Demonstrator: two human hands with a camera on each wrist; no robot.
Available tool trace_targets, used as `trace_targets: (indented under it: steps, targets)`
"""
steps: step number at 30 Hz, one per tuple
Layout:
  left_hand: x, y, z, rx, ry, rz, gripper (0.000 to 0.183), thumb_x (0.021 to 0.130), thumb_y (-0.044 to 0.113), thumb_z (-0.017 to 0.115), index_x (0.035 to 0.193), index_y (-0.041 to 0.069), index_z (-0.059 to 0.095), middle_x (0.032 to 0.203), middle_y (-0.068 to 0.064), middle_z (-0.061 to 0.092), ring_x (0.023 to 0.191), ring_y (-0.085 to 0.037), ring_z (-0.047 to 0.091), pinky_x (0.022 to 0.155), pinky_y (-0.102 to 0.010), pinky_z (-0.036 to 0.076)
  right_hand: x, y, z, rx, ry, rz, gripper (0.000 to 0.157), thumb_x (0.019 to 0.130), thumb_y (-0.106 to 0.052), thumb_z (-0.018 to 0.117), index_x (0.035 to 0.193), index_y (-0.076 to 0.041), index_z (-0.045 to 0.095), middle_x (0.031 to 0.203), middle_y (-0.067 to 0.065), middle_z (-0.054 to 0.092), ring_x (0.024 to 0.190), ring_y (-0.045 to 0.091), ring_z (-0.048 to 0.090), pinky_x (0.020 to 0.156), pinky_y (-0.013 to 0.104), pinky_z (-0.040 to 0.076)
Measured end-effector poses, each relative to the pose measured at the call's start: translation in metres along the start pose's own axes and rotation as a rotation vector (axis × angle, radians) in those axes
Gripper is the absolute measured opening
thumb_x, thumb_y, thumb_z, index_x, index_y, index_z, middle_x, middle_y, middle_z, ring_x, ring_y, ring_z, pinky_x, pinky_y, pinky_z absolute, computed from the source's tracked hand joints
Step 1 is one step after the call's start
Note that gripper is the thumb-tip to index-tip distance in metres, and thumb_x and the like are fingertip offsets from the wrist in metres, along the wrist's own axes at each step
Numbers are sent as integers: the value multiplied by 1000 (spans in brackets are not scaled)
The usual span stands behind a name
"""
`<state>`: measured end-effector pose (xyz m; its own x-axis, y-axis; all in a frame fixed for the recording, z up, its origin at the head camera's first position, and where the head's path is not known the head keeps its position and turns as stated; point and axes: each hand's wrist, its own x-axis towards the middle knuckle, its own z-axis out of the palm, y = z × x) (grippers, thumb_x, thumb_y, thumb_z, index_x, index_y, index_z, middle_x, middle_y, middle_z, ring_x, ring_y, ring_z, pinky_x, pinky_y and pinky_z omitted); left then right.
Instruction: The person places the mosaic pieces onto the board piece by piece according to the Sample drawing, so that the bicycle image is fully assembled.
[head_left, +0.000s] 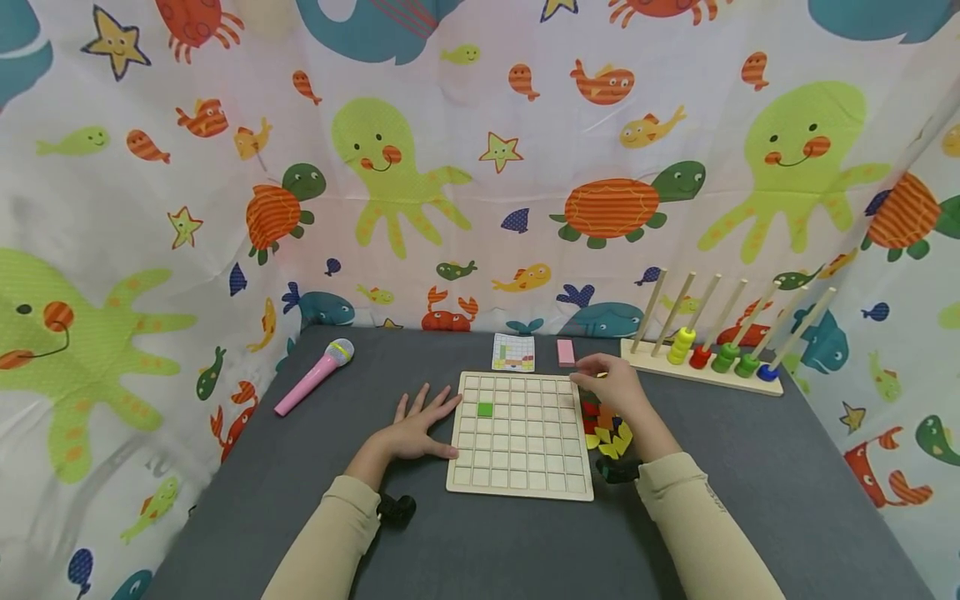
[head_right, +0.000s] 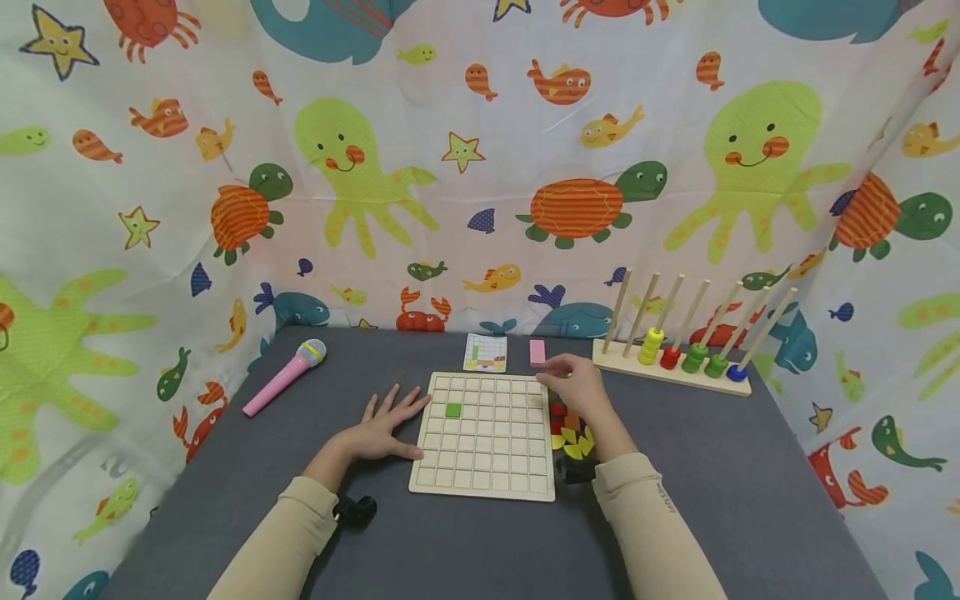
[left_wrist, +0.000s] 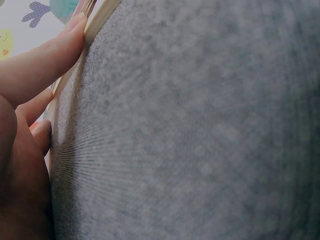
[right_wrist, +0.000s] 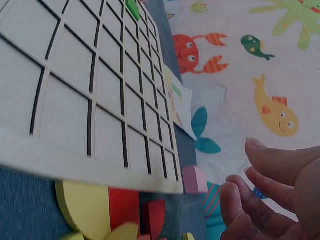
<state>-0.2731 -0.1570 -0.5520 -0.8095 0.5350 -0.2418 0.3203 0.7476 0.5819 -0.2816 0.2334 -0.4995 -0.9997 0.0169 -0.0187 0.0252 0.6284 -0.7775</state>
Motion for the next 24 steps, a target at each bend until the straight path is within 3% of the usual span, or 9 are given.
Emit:
trace_targets:
  steps: [5,15,24]
  targets:
    - [-2,1,-2,-17,3,12,103,81,62,75,163,35,18,172,3,3,155,-32,-20,117,-62,-21,0,11,-11,20,-10,34,43,96,-33,70,129,-5,66,122,17,67,104,32,63,80,36,56]
    - [-2,2,-1,-18,6,8,103,81,61,75,163,35,18,172,4,2,155,-32,-20,117,-63,-21,1,40,-33,11,-2,74,45,97,-32,69,131,-3,64,127,21,65,114,36,59,93,48,55]
    - [1,-4,1,-20,9,-4,105,79,66,75,162,37,17,172,5,2,155,-29,-22,117,-60,-23,14,64,-35,-17,-23,154,48,97,-33,69,132,-1,63,128,25,62,110,35,61,90,45,55]
